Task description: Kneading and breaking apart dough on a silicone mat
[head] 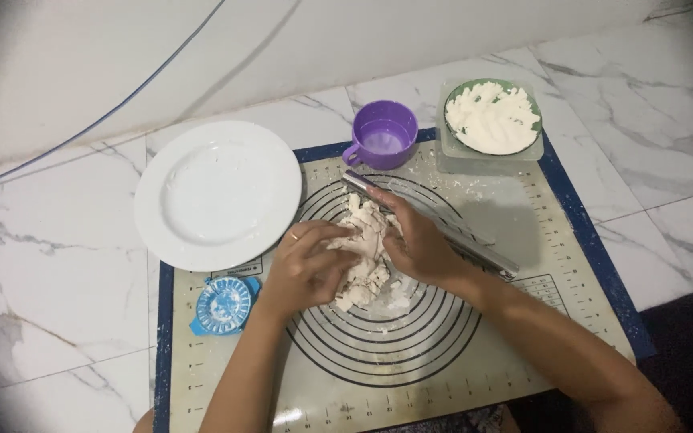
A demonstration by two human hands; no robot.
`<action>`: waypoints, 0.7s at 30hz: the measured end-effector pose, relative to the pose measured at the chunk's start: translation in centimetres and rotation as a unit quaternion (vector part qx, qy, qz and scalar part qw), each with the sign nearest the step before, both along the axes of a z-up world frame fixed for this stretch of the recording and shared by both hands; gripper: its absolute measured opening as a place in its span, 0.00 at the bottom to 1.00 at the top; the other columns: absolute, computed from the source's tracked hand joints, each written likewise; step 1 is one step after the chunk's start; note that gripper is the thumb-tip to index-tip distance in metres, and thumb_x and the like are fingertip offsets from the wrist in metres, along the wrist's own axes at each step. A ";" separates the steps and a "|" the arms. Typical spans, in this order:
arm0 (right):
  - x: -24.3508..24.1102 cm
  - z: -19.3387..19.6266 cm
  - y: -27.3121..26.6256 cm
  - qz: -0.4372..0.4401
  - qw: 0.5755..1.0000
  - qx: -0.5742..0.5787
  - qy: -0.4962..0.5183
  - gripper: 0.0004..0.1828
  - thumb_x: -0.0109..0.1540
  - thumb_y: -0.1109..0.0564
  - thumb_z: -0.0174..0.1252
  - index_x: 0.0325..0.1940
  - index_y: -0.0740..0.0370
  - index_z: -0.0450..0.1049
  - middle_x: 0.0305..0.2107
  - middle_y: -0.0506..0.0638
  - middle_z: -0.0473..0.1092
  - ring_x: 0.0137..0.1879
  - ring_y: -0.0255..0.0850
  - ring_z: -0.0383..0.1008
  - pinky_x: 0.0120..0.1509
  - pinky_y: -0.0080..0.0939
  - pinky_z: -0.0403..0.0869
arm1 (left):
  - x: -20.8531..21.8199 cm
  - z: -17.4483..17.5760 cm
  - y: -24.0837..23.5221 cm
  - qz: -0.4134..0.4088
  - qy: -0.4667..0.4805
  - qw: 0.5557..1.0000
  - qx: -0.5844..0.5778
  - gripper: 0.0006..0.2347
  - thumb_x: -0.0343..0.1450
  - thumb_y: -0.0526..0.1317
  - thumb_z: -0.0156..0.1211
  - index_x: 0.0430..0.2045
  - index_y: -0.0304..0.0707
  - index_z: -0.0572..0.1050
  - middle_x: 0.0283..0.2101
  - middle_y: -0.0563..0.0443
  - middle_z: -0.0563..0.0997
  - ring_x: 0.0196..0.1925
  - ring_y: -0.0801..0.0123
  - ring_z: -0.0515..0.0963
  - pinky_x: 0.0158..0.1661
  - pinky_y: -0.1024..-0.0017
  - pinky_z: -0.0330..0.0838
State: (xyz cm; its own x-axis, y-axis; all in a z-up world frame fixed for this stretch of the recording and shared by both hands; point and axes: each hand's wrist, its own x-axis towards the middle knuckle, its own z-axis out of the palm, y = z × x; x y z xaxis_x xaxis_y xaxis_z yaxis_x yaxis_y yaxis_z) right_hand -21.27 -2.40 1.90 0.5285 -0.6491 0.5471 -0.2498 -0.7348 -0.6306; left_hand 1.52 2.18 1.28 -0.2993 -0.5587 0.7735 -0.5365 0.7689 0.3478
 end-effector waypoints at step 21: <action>-1.8 -1.0 -3.0 0.001 0.994 -0.093 0.065 0.24 0.68 0.66 0.34 0.70 0.70 0.54 0.64 0.70 0.60 0.71 0.66 0.62 0.72 0.66 0.65 | 0.6 0.8 -0.1 0.057 -0.009 0.998 0.013 0.10 0.65 0.47 0.61 0.35 0.52 0.81 0.45 0.49 0.82 0.49 0.52 0.80 0.52 0.53 0.72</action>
